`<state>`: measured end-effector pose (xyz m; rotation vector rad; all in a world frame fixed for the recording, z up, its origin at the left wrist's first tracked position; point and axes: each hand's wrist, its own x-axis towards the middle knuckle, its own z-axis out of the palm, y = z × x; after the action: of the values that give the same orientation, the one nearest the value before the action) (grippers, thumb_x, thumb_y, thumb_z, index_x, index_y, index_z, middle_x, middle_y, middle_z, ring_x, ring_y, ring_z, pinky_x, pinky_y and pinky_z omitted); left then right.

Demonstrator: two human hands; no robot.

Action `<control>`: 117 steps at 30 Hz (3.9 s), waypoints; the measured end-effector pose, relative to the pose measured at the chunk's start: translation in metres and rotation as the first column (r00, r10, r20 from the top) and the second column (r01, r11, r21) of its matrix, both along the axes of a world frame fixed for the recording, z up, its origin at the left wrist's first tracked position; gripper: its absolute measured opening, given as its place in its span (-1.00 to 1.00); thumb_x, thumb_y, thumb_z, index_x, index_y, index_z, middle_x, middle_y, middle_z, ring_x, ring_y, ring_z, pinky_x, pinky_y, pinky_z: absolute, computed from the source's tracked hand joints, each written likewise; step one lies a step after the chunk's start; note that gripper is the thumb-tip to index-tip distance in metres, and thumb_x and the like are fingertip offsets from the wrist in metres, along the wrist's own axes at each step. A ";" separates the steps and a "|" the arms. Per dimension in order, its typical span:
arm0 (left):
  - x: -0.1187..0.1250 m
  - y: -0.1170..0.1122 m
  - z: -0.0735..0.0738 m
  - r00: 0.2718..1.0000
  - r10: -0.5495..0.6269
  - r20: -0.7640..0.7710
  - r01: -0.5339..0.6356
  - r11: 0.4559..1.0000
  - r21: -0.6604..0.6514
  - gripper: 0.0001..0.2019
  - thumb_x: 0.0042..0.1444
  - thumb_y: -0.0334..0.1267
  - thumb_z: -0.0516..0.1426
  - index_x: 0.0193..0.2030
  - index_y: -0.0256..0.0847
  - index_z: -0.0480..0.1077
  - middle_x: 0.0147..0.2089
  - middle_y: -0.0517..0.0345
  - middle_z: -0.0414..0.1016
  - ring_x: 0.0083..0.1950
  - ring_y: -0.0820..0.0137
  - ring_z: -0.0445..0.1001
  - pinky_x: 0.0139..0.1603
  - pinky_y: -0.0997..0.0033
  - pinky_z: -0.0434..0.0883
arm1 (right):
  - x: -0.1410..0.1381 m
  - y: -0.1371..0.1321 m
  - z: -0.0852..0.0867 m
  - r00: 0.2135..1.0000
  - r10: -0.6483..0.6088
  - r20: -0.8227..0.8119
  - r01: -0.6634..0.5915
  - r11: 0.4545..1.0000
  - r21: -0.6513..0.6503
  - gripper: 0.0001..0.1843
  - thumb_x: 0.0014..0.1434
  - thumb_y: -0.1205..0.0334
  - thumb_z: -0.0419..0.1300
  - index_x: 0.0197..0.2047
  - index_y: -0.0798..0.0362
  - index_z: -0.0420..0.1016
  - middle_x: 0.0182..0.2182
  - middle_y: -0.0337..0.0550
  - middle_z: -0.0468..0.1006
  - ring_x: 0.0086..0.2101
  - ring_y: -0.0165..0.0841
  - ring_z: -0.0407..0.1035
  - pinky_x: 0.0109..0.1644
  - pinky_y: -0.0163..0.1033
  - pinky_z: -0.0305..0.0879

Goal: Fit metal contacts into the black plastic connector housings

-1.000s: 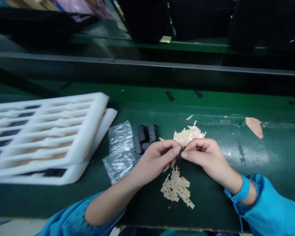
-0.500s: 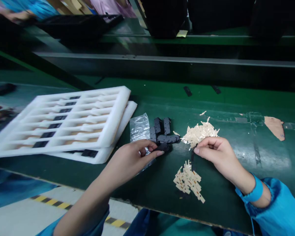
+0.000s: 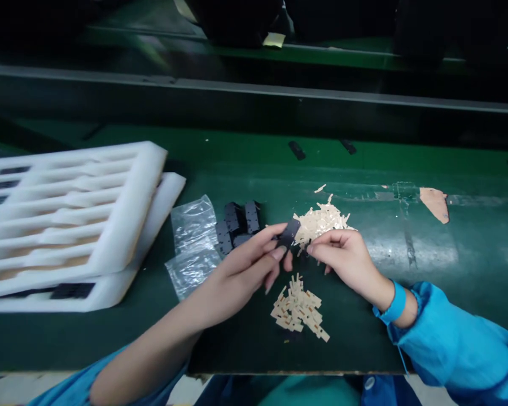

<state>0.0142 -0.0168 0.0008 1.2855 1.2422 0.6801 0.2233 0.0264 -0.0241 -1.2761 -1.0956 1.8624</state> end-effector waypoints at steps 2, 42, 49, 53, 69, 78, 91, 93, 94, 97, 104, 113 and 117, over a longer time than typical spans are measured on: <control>0.009 0.003 -0.006 0.994 -0.035 0.099 0.040 0.998 -0.051 -0.50 0.41 -0.16 0.03 0.44 -0.17 0.17 -0.24 0.18 0.54 -0.45 0.46 0.43 -0.41 0.43 0.41 | 0.001 0.001 -0.002 0.999 -0.036 -0.015 0.035 0.999 -0.011 -0.85 -0.04 0.15 0.45 -0.49 0.05 0.67 -0.56 -0.21 0.57 -0.53 -0.42 0.38 -0.50 -0.33 0.35; 0.012 -0.015 -0.021 0.999 -0.006 0.040 0.000 0.989 0.150 -0.46 0.43 -0.32 0.07 0.51 -0.16 0.14 -0.05 0.03 0.73 -0.29 0.38 0.67 -0.16 0.28 0.64 | -0.009 -0.004 0.005 0.986 -0.169 -0.007 0.169 0.985 -0.029 -0.87 0.01 0.19 0.45 -0.48 0.03 0.64 -0.52 -0.19 0.64 -0.48 -0.38 0.46 -0.35 -0.22 0.42; 0.012 -0.015 -0.023 0.998 0.000 0.063 -0.008 0.991 0.133 -0.47 0.43 -0.30 0.08 0.50 -0.19 0.15 -0.04 -0.01 0.73 -0.29 0.38 0.68 -0.15 0.27 0.64 | -0.009 -0.003 0.006 0.986 -0.166 0.007 0.167 0.986 -0.029 -0.87 -0.01 0.19 0.44 -0.47 0.04 0.63 -0.52 -0.21 0.62 -0.50 -0.41 0.43 -0.36 -0.24 0.38; 0.013 -0.014 -0.020 0.998 -0.001 0.067 -0.008 0.992 0.128 -0.48 0.43 -0.30 0.08 0.49 -0.19 0.17 -0.06 0.03 0.73 -0.28 0.38 0.67 -0.13 0.27 0.64 | -0.009 -0.003 0.007 0.989 -0.146 0.013 0.146 0.989 -0.013 -0.86 -0.03 0.18 0.45 -0.46 0.03 0.62 -0.53 -0.23 0.61 -0.51 -0.41 0.42 -0.37 -0.23 0.39; 0.013 -0.013 -0.019 0.997 0.003 0.081 -0.012 0.994 0.111 -0.47 0.43 -0.30 0.09 0.49 -0.17 0.16 -0.08 0.05 0.72 -0.30 0.39 0.65 -0.17 0.30 0.64 | -0.009 -0.003 0.006 0.990 -0.139 0.007 0.139 0.990 -0.029 -0.85 -0.08 0.22 0.47 -0.48 0.02 0.59 -0.54 -0.25 0.59 -0.52 -0.41 0.41 -0.38 -0.24 0.40; 0.012 -0.015 -0.019 0.995 -0.002 0.104 -0.009 0.995 0.099 -0.46 0.43 -0.30 0.09 0.50 -0.19 0.17 -0.13 0.04 0.71 -0.32 0.39 0.64 -0.19 0.30 0.63 | -0.009 -0.002 0.008 0.989 -0.146 0.003 0.146 0.989 -0.039 -0.87 -0.08 0.24 0.45 -0.48 0.04 0.59 -0.54 -0.25 0.59 -0.52 -0.44 0.40 -0.39 -0.26 0.37; 0.014 -0.014 -0.016 0.987 0.056 0.153 -0.055 0.998 -0.011 -0.47 0.41 -0.30 0.11 0.48 -0.27 0.18 -0.17 0.06 0.70 -0.34 0.42 0.62 -0.27 0.40 0.58 | -0.010 -0.005 0.003 0.991 -0.129 -0.027 0.129 0.992 -0.002 -0.79 -0.12 0.25 0.48 -0.42 0.05 0.54 -0.54 -0.29 0.56 -0.53 -0.42 0.45 -0.42 -0.27 0.31; 0.014 -0.014 -0.016 0.986 0.055 0.156 -0.053 0.999 -0.013 -0.47 0.42 -0.30 0.11 0.48 -0.27 0.18 -0.17 0.07 0.70 -0.34 0.43 0.61 -0.28 0.41 0.56 | -0.010 -0.006 0.002 0.994 -0.114 -0.002 0.114 0.993 0.025 -0.76 -0.11 0.26 0.48 -0.38 0.05 0.54 -0.52 -0.31 0.52 -0.52 -0.41 0.45 -0.40 -0.25 0.31; 0.014 -0.014 -0.016 0.986 0.056 0.158 -0.055 0.998 -0.013 -0.47 0.42 -0.30 0.11 0.48 -0.26 0.18 -0.19 0.09 0.69 -0.34 0.43 0.61 -0.28 0.41 0.55 | -0.009 -0.006 0.001 0.994 -0.108 0.014 0.108 0.993 0.041 -0.76 -0.10 0.25 0.48 -0.37 0.05 0.53 -0.51 -0.32 0.51 -0.51 -0.41 0.44 -0.38 -0.25 0.31; 0.012 -0.013 -0.017 0.979 0.066 0.192 -0.060 0.997 -0.039 -0.46 0.42 -0.30 0.12 0.48 -0.25 0.18 -0.23 0.14 0.66 -0.36 0.45 0.58 -0.30 0.44 0.54 | -0.008 -0.005 0.000 0.995 -0.094 0.033 0.091 0.992 0.088 -0.75 -0.07 0.23 0.48 -0.37 0.04 0.51 -0.48 -0.29 0.53 -0.47 -0.41 0.43 -0.35 -0.23 0.33; 0.008 -0.011 -0.019 0.937 0.075 0.343 -0.012 0.983 -0.182 -0.45 0.43 -0.26 0.16 0.49 -0.22 0.17 -0.27 0.13 0.65 -0.45 0.49 0.52 -0.37 0.47 0.48 | -0.004 0.000 -0.002 0.998 -0.022 -0.054 0.025 0.998 0.053 -0.77 -0.03 0.19 0.50 -0.37 0.05 0.57 -0.48 -0.28 0.53 -0.45 -0.42 0.38 -0.39 -0.28 0.37; 0.005 -0.007 -0.018 0.889 0.068 0.452 0.051 0.968 -0.247 -0.38 0.41 -0.14 0.21 0.53 -0.17 0.19 -0.32 0.14 0.63 -0.53 0.54 0.42 -0.42 0.50 0.43 | -0.001 0.001 -0.003 0.995 0.025 -0.094 -0.018 0.997 0.079 -0.75 0.12 0.08 0.43 -0.42 0.06 0.58 -0.47 -0.25 0.53 -0.47 -0.44 0.34 -0.45 -0.31 0.31; 0.005 -0.005 -0.019 0.868 0.078 0.490 0.046 0.971 -0.235 -0.41 0.41 -0.18 0.22 0.52 -0.12 0.23 -0.32 0.12 0.63 -0.52 0.54 0.43 -0.42 0.51 0.42 | 0.001 0.000 -0.004 0.997 0.049 -0.056 -0.037 0.980 0.193 -0.75 0.08 0.13 0.50 -0.41 0.06 0.57 -0.52 -0.32 0.47 -0.48 -0.47 0.28 -0.39 -0.31 0.23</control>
<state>0.0188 -0.0222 -0.0182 0.8256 0.8740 0.7865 0.2239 0.0263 -0.0279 -1.0877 -1.2465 1.7662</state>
